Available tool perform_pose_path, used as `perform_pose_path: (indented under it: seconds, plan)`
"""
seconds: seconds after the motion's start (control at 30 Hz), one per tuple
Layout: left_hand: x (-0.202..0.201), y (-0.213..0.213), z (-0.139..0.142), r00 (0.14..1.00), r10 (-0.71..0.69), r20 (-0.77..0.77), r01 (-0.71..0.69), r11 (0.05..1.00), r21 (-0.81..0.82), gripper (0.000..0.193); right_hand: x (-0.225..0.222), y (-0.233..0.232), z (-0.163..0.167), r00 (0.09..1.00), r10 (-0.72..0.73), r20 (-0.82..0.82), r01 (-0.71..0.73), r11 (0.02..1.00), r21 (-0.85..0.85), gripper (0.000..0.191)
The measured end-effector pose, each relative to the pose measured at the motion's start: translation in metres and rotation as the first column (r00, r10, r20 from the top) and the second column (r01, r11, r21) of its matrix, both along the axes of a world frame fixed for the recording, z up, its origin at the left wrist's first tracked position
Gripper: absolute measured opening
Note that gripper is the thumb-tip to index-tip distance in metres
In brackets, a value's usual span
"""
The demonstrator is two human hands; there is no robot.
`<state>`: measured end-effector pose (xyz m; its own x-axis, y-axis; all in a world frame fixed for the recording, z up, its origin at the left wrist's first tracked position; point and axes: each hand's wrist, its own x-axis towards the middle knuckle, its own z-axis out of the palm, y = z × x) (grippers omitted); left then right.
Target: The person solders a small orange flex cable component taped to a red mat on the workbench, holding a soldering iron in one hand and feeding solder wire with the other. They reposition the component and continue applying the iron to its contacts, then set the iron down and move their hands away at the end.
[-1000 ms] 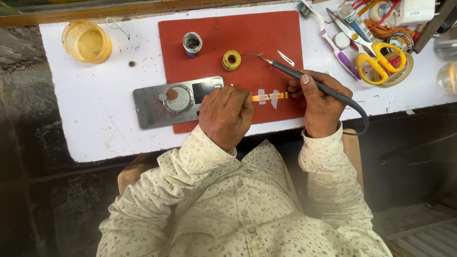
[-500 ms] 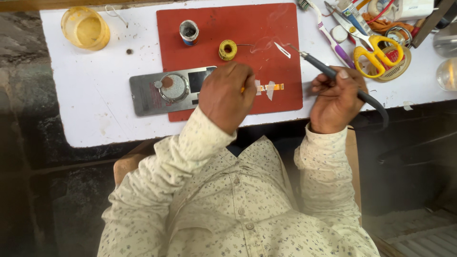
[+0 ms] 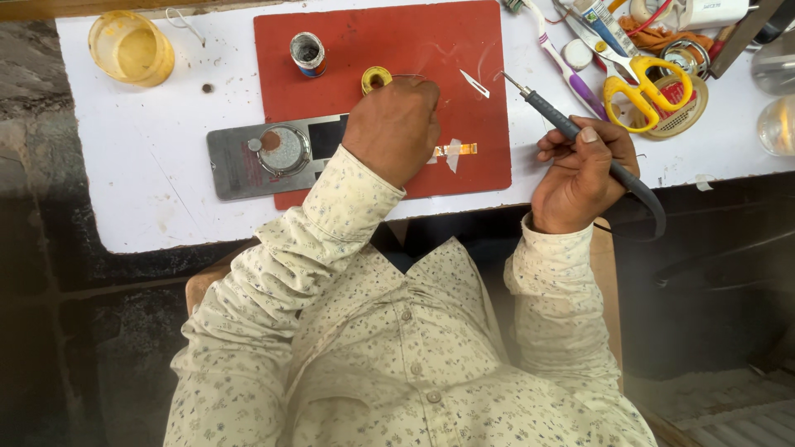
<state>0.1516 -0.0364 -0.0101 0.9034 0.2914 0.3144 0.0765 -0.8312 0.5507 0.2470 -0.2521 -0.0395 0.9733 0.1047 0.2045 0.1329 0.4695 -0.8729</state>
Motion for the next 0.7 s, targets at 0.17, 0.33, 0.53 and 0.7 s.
perform_pose_path:
  seconds: [0.17, 0.33, 0.53, 0.7]
  plan:
    - [0.0048, -0.0002, -0.0015, 1.000, 0.019, -0.004, -0.019, 0.999, 0.042, 0.005, -0.0015, 0.0002, 0.0021, 1.000, -0.006, 0.008, 0.006, 1.000, -0.018, 0.019]
    - [0.0068, -0.0001, -0.0020, 0.999, 0.011, -0.047, -0.009, 0.999, 0.041, 0.004, -0.0021, 0.0011, 0.0020, 1.000, -0.008, 0.011, 0.009, 1.000, -0.018, 0.018]
    - [0.0038, 0.0043, 0.0005, 1.000, 0.015, -0.007, -0.016, 0.999, -0.032, 0.004, -0.0021, 0.0012, 0.0017, 1.000, -0.014, 0.017, 0.014, 1.000, -0.008, 0.017]
    - [0.0046, 0.0050, 0.0015, 0.999, 0.018, -0.035, -0.019, 0.999, -0.031, 0.004, -0.0024, 0.0008, 0.0011, 1.000, -0.008, 0.024, 0.008, 1.000, -0.012, 0.017]
